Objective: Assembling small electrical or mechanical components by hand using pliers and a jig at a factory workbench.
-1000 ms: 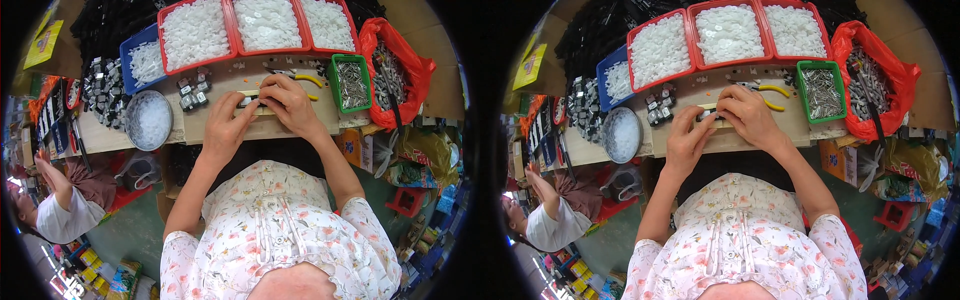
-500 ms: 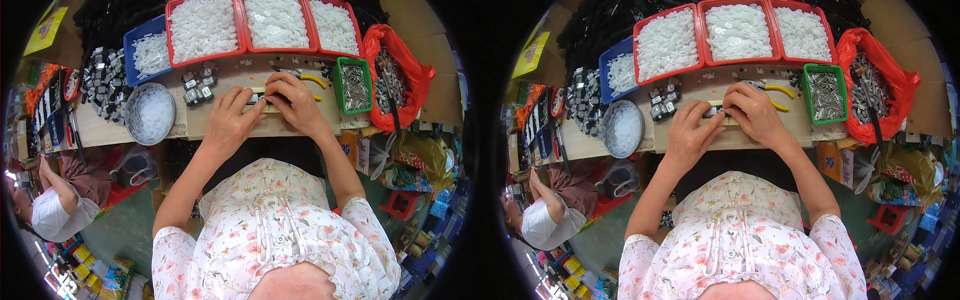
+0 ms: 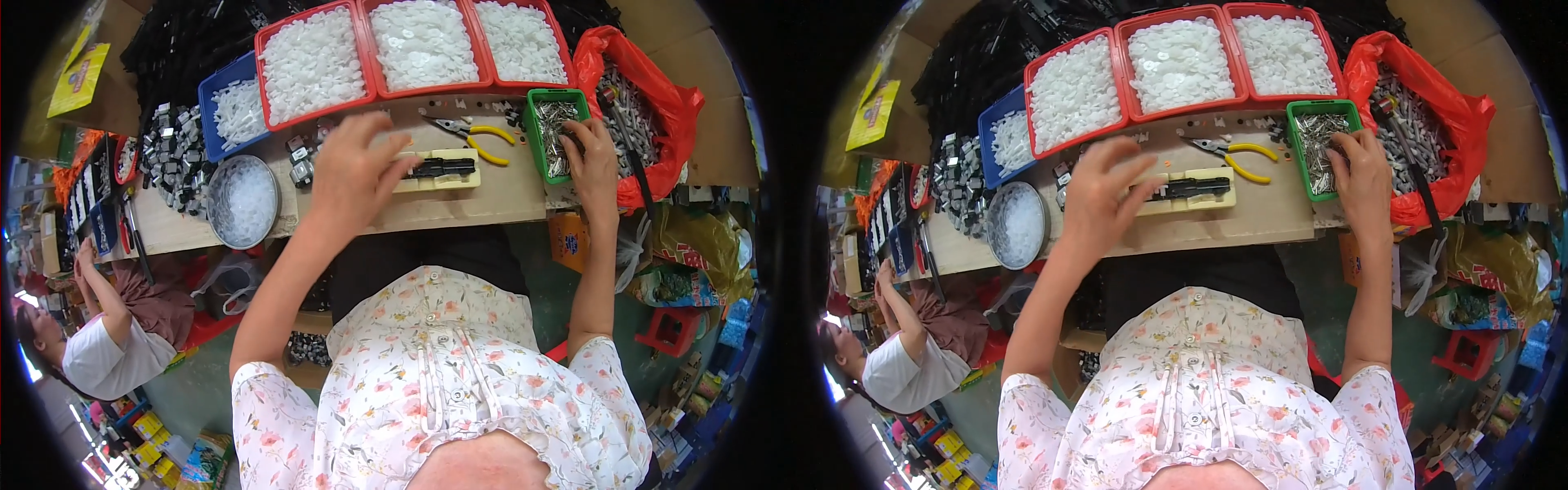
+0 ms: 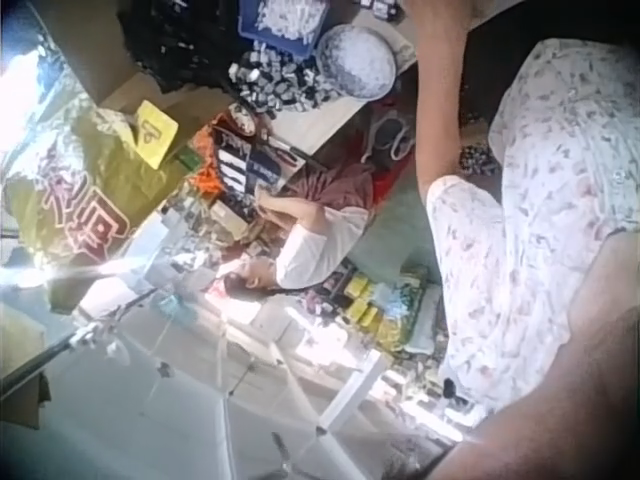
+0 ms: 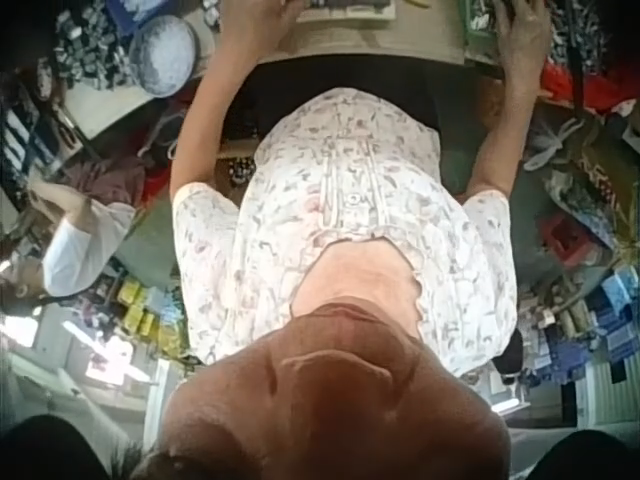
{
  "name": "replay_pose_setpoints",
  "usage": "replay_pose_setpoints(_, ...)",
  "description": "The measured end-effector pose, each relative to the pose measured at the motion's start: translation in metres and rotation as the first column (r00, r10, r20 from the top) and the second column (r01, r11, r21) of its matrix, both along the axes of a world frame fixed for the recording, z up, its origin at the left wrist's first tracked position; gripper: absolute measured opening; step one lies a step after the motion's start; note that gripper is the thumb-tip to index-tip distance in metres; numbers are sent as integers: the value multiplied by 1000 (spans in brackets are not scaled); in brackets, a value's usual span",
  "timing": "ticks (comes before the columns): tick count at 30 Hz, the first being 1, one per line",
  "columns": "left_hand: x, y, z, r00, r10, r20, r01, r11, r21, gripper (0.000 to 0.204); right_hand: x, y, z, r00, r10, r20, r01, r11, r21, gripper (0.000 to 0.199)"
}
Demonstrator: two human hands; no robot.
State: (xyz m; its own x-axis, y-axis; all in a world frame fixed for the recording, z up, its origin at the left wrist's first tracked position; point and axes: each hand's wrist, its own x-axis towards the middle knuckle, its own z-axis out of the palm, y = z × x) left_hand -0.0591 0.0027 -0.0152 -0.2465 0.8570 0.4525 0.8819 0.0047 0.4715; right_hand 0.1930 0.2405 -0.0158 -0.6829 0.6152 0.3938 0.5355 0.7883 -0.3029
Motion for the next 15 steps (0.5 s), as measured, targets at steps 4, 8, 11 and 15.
replay_pose_setpoints(4,-24,49,17,997,19,-75,-13,997,75,18,-1,4,-5,1000,10,28,-10,1000,2,12)
replay_pose_setpoints(8,-43,100,4,979,-13,-202,30,996,84,14,-5,7,-4,999,15,30,-14,999,-42,10)
replay_pose_setpoints(11,-50,119,-2,972,-51,-229,55,998,13,13,-4,8,-4,1000,19,7,-18,998,-60,10)
replay_pose_setpoints(15,-58,127,-8,975,-87,-203,85,996,-18,11,-8,10,-5,999,32,-13,-33,993,-111,11)
